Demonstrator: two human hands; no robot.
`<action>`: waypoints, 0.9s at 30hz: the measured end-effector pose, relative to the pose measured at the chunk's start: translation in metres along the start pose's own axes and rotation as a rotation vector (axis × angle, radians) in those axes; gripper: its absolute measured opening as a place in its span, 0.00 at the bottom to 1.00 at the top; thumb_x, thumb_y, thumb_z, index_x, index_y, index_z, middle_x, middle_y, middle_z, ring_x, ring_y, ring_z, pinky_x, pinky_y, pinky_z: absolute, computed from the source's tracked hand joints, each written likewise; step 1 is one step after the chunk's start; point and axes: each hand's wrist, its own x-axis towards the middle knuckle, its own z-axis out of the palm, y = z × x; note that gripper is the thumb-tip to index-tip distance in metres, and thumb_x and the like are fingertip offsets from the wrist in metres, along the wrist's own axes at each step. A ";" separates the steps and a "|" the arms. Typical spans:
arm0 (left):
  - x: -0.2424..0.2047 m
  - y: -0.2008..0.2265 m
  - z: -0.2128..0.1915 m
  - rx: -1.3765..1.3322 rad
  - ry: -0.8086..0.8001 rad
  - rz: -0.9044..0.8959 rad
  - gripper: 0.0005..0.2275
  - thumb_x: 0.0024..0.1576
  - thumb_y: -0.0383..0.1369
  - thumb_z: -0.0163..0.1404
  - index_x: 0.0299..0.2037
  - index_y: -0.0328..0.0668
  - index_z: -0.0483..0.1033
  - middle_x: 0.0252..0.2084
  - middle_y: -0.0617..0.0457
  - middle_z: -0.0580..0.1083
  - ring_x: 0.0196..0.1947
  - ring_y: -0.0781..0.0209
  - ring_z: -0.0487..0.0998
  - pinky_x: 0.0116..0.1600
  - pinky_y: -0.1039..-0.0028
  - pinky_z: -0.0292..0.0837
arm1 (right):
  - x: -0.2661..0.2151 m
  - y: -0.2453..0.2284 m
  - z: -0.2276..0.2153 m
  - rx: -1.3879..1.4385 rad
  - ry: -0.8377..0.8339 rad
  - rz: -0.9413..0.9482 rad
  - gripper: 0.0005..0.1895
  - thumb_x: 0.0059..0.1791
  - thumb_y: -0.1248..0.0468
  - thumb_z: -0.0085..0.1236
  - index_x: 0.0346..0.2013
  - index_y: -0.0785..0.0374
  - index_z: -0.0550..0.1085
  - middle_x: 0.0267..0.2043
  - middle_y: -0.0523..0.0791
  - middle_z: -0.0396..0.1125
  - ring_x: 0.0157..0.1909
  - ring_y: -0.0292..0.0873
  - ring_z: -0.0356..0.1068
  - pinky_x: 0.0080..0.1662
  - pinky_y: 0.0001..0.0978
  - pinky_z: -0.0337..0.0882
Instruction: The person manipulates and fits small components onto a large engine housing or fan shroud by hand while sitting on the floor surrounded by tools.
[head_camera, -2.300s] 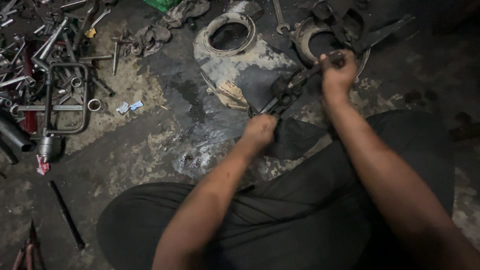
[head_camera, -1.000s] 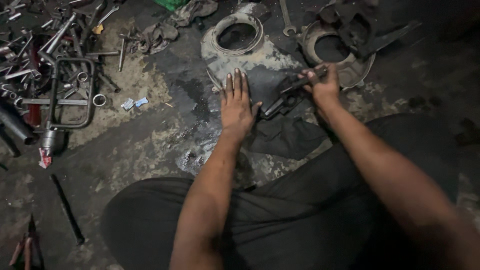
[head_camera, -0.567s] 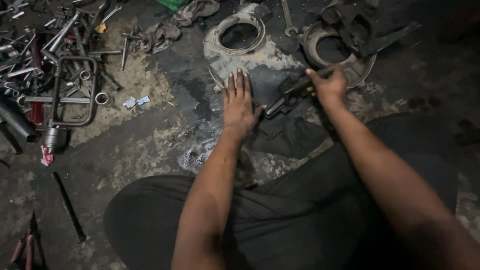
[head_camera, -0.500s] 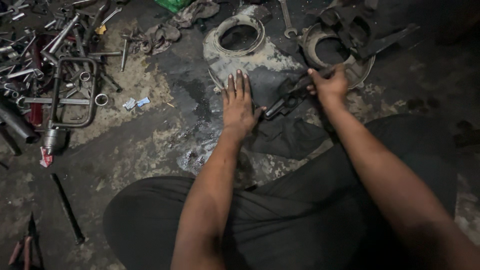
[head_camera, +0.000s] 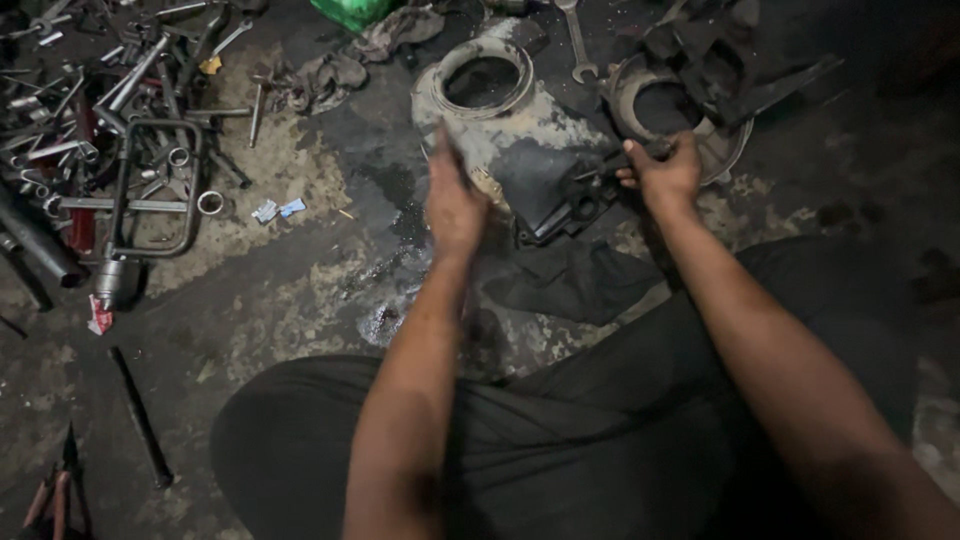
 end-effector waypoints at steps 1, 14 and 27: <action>0.004 -0.002 -0.001 -0.047 0.068 0.009 0.38 0.52 0.19 0.46 0.76 0.51 0.47 0.69 0.37 0.64 0.62 0.37 0.73 0.62 0.58 0.72 | -0.001 -0.001 0.001 -0.013 -0.001 -0.028 0.25 0.50 0.70 0.69 0.46 0.66 0.58 0.37 0.51 0.70 0.27 0.43 0.77 0.27 0.33 0.77; 0.008 -0.006 -0.002 0.005 0.246 0.025 0.26 0.56 0.22 0.50 0.67 0.41 0.63 0.57 0.35 0.74 0.55 0.37 0.77 0.59 0.56 0.71 | -0.023 -0.022 0.011 -0.121 0.033 -0.210 0.23 0.50 0.68 0.71 0.43 0.66 0.61 0.32 0.47 0.69 0.27 0.40 0.75 0.27 0.31 0.75; 0.008 -0.011 0.002 0.289 0.240 0.211 0.10 0.63 0.36 0.49 0.45 0.39 0.79 0.57 0.34 0.73 0.51 0.35 0.75 0.57 0.55 0.70 | -0.018 -0.011 0.007 -0.005 0.043 -0.061 0.20 0.51 0.68 0.68 0.46 0.66 0.63 0.33 0.49 0.73 0.26 0.42 0.77 0.27 0.32 0.77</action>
